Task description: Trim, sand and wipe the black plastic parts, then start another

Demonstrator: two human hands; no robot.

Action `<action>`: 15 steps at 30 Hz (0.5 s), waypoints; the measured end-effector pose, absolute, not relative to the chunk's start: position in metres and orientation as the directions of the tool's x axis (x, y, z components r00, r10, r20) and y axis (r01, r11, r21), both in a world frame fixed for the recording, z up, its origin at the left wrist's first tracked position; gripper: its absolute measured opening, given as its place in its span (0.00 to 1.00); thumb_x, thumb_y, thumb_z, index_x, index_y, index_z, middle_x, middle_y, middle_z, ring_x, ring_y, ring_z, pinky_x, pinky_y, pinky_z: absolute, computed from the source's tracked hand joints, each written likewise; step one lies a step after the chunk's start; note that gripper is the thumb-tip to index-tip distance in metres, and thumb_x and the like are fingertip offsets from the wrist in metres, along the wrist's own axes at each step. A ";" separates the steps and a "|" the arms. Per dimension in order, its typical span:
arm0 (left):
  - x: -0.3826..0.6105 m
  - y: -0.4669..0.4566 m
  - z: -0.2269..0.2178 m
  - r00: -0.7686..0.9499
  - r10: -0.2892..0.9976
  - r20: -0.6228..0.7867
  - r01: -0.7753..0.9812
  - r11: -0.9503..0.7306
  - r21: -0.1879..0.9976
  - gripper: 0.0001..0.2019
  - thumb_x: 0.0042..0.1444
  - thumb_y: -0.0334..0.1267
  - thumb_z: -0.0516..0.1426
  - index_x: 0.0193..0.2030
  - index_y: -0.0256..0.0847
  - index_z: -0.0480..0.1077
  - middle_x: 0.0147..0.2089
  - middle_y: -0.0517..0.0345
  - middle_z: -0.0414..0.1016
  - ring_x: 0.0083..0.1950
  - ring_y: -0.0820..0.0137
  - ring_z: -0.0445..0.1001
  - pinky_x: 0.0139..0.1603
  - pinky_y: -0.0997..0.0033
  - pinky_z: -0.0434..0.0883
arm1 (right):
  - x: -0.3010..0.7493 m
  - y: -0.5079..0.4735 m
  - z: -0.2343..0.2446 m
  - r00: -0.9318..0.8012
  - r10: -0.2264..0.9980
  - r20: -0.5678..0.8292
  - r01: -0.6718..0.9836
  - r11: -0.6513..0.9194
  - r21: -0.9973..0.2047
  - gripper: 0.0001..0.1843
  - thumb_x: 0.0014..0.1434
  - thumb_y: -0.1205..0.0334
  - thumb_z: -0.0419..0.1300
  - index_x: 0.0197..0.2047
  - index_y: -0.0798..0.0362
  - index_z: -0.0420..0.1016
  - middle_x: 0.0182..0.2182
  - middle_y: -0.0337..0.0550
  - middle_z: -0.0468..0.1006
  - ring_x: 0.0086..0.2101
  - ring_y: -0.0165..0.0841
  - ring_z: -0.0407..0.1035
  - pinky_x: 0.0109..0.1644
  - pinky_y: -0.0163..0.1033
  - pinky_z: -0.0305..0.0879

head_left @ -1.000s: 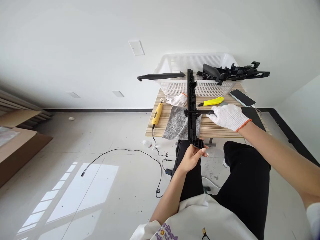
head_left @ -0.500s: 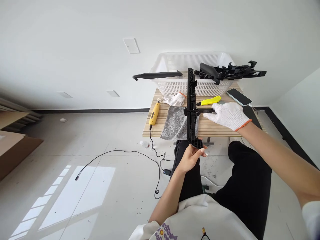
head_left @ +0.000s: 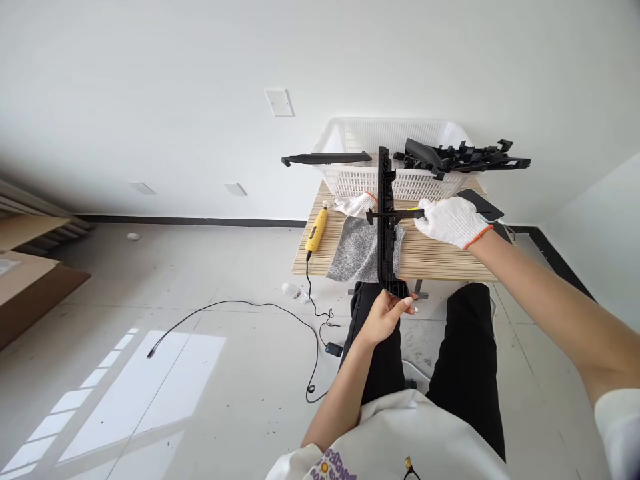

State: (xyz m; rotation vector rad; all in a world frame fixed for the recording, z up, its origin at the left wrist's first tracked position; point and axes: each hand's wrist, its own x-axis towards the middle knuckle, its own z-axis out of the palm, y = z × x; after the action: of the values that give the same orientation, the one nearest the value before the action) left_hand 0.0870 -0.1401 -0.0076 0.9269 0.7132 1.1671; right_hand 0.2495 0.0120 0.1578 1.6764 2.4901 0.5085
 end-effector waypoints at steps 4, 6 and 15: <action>0.085 -0.140 -0.009 0.267 0.964 -0.011 -0.433 0.130 0.892 0.31 0.56 0.58 0.69 0.54 0.39 0.67 0.45 0.52 0.79 0.34 0.72 0.78 0.44 0.65 0.78 | 0.251 0.015 0.160 -0.403 0.914 0.040 0.872 0.370 0.320 0.32 0.71 0.51 0.42 0.61 0.61 0.76 0.36 0.68 0.84 0.39 0.59 0.79 0.36 0.48 0.62; 0.084 -0.140 -0.009 0.265 0.964 -0.013 -0.436 0.132 0.890 0.31 0.55 0.58 0.70 0.54 0.39 0.67 0.45 0.53 0.79 0.35 0.73 0.78 0.44 0.65 0.78 | 0.253 0.015 0.159 -0.400 0.916 0.044 0.876 0.367 0.314 0.32 0.72 0.48 0.42 0.60 0.60 0.77 0.37 0.68 0.84 0.40 0.58 0.79 0.38 0.48 0.63; 0.082 -0.141 -0.008 0.266 0.964 -0.008 -0.408 0.121 0.905 0.31 0.55 0.60 0.69 0.55 0.38 0.69 0.45 0.52 0.80 0.35 0.72 0.78 0.44 0.64 0.78 | 0.256 0.013 0.156 -0.374 0.926 0.056 0.895 0.345 0.281 0.31 0.72 0.47 0.43 0.56 0.59 0.80 0.40 0.66 0.85 0.42 0.57 0.80 0.39 0.49 0.63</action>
State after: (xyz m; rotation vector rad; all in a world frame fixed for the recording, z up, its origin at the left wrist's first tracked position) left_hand 0.0822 -0.1414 -0.0077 0.9551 0.7367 1.1472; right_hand 0.2556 0.0132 0.1558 1.6880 2.4813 0.4046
